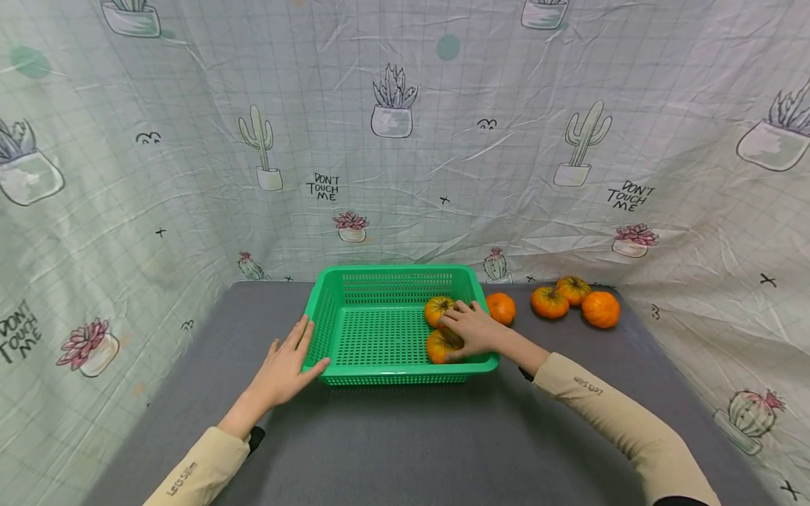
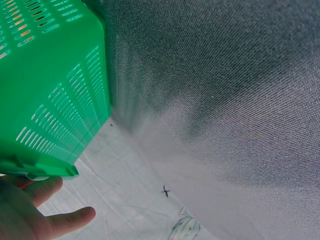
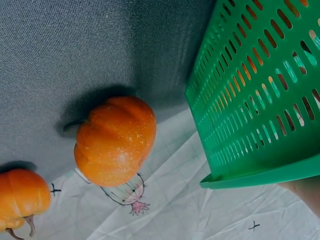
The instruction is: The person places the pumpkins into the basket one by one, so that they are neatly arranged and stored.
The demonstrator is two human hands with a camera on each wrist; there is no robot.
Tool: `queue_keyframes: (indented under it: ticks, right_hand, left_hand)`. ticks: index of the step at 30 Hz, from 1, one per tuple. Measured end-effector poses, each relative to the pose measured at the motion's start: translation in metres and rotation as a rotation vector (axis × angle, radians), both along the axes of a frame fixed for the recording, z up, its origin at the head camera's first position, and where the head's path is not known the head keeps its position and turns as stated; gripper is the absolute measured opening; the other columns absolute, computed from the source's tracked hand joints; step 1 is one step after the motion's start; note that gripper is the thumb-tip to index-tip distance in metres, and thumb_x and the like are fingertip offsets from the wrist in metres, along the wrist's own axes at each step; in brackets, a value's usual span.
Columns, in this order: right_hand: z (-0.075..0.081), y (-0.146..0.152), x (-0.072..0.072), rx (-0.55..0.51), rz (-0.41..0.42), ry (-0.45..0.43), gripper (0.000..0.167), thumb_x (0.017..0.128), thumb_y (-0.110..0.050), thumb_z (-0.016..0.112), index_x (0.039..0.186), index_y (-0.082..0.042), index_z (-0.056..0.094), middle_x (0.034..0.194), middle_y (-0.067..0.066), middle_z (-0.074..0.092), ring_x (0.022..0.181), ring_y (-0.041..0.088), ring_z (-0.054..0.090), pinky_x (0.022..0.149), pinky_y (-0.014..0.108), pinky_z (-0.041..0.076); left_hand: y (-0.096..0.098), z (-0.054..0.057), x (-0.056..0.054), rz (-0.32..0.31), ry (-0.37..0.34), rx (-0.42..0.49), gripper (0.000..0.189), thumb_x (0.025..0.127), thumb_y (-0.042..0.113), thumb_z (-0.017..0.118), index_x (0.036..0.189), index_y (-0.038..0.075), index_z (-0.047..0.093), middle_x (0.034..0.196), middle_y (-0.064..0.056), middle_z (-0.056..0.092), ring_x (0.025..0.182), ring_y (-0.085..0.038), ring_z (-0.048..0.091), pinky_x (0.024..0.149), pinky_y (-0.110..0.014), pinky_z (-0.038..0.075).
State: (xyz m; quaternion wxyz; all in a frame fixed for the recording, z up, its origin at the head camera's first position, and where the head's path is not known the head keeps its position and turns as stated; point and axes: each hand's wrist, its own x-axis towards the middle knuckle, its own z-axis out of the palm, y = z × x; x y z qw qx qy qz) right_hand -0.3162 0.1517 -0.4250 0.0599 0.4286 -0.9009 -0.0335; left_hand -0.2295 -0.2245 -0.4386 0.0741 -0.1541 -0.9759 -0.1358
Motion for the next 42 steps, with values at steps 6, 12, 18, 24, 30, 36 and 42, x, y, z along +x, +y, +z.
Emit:
queue_keyframes:
  ticks: [6, 12, 18, 24, 30, 36, 42]
  right_hand:
    - [0.002, 0.002, 0.001, -0.031, 0.003, -0.001, 0.063, 0.073, -0.057, 0.062, 0.118, -0.014, 0.054, 0.114, 0.004, 0.055, 0.097, 0.022, 0.041, 0.077, 0.042, 0.032]
    - [0.006, 0.006, 0.005, -0.077, -0.006, 0.001, 0.058, 0.076, -0.052, 0.062, 0.119, -0.014, 0.054, 0.116, 0.004, 0.054, 0.099, 0.022, 0.041, 0.076, 0.04, 0.034]
    - [0.009, 0.01, 0.009, -0.135, -0.01, 0.022, 0.052, 0.08, -0.049, 0.059, 0.118, -0.014, 0.055, 0.117, 0.002, 0.055, 0.101, 0.022, 0.042, 0.079, 0.041, 0.037]
    - [0.009, 0.017, 0.014, -0.247, -0.02, 0.071, 0.044, 0.081, -0.038, 0.062, 0.115, -0.011, 0.057, 0.113, 0.005, 0.056, 0.1, 0.022, 0.045, 0.079, 0.042, 0.038]
    - [0.007, 0.028, 0.02, -0.362, -0.047, 0.133, 0.036, 0.082, -0.029, 0.063, 0.113, -0.011, 0.058, 0.111, 0.007, 0.056, 0.099, 0.023, 0.047, 0.079, 0.042, 0.041]
    - [0.0, 0.044, 0.019, -0.46, -0.095, 0.183, 0.033, 0.081, -0.025, 0.064, 0.111, -0.012, 0.059, 0.109, 0.006, 0.058, 0.099, 0.024, 0.049, 0.079, 0.044, 0.04]
    - [-0.012, 0.064, 0.016, -0.566, -0.16, 0.229, 0.034, 0.082, -0.015, 0.062, 0.114, -0.007, 0.057, 0.109, 0.01, 0.058, 0.095, 0.025, 0.049, 0.072, 0.042, 0.039]
  left_hand:
    - [0.0, 0.0, -0.001, -0.003, 0.001, 0.005, 0.082, 0.087, 0.057, 0.04, 0.143, 0.003, 0.016, 0.15, -0.015, 0.009, 0.135, -0.035, 0.021, 0.098, -0.066, 0.018]
    - [0.0, 0.0, 0.0, -0.004, 0.003, 0.007, 0.082, 0.087, 0.056, 0.042, 0.143, 0.003, 0.016, 0.15, -0.015, 0.01, 0.135, -0.035, 0.021, 0.097, -0.066, 0.018]
    - [0.0, 0.0, 0.0, 0.0, 0.007, 0.002, 0.08, 0.087, 0.054, 0.043, 0.143, 0.003, 0.016, 0.15, -0.016, 0.01, 0.135, -0.035, 0.021, 0.097, -0.066, 0.019]
    - [0.0, 0.0, 0.0, 0.001, 0.004, 0.0, 0.081, 0.087, 0.056, 0.041, 0.143, 0.003, 0.016, 0.15, -0.016, 0.01, 0.135, -0.035, 0.021, 0.097, -0.066, 0.019]
    - [0.0, 0.0, 0.001, 0.001, 0.003, 0.005, 0.081, 0.087, 0.055, 0.043, 0.143, 0.002, 0.016, 0.15, -0.016, 0.01, 0.134, -0.035, 0.022, 0.097, -0.066, 0.019]
    - [0.0, -0.001, 0.0, 0.004, 0.021, 0.0, 0.08, 0.087, 0.053, 0.044, 0.143, 0.001, 0.017, 0.15, -0.017, 0.011, 0.134, -0.036, 0.023, 0.097, -0.067, 0.02]
    - [0.0, -0.003, 0.001, 0.004, 0.033, 0.007, 0.08, 0.087, 0.053, 0.045, 0.142, 0.001, 0.018, 0.15, -0.017, 0.012, 0.134, -0.036, 0.024, 0.097, -0.067, 0.02]
